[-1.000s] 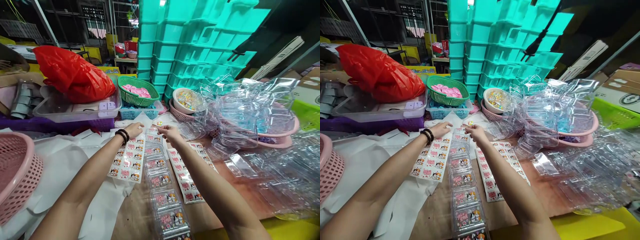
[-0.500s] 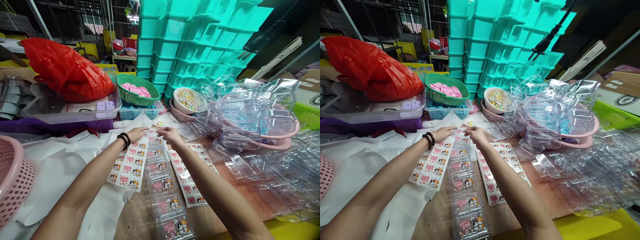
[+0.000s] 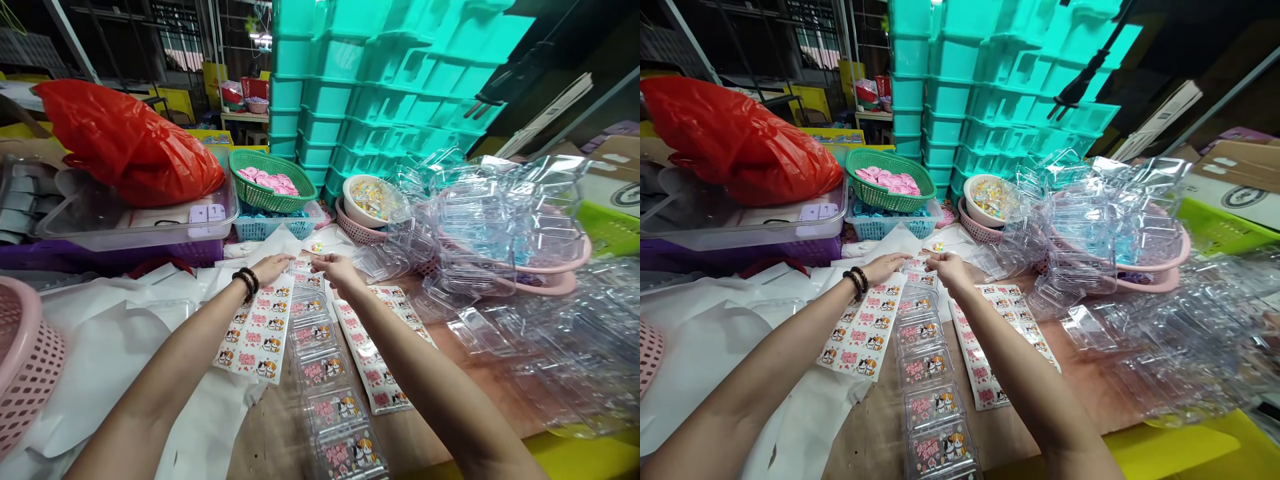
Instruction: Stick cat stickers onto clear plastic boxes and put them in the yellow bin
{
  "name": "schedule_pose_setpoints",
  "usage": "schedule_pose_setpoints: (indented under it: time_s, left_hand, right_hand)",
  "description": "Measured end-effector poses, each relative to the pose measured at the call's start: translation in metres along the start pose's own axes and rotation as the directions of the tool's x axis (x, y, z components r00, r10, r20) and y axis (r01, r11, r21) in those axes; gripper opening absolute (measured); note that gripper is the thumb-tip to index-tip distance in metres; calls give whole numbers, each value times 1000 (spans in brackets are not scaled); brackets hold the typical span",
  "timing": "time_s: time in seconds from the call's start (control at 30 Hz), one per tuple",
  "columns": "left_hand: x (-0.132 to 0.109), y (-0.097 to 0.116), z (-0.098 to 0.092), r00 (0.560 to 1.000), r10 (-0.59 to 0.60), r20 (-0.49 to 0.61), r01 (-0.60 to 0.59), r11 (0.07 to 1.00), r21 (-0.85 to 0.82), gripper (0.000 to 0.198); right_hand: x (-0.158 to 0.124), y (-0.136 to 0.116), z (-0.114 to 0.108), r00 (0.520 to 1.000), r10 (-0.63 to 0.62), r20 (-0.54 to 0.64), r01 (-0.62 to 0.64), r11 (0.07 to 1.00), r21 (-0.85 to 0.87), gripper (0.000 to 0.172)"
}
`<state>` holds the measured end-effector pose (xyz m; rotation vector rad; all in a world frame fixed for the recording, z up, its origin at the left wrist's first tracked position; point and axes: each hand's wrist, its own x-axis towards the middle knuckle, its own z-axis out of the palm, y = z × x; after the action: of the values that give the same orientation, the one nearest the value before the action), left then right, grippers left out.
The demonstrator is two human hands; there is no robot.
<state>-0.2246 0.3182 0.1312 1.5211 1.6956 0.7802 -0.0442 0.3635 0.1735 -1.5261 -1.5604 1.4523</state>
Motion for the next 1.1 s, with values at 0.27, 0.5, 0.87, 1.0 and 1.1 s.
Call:
schedule_pose_setpoints:
  time_s: [0.27, 0.5, 0.87, 1.0, 1.1]
  left_hand:
    - [2, 0, 4, 999, -14, -49, 14, 1000, 15, 43]
    - [0, 7, 2, 996, -45, -76, 49, 998, 51, 37]
    - [0, 11, 3, 996, -39, -74, 49, 989, 140, 42]
    - [-8, 12, -2, 992, -74, -105, 92, 979, 180, 54]
    - [-17, 14, -10, 987, -105, -121, 128, 972, 198, 63]
  right_hand:
    - [2, 0, 2, 998, -43, -47, 38, 994, -106, 16]
    - [9, 1, 4, 988, -141, -66, 110, 934, -341, 11]
    - [12, -17, -2, 991, -135, -21, 87, 742, -665, 33]
    - [-2, -12, -25, 991, -130, -6, 94, 746, -659, 33]
    - [-22, 3, -43, 992, -58, 109, 111, 807, -580, 14]
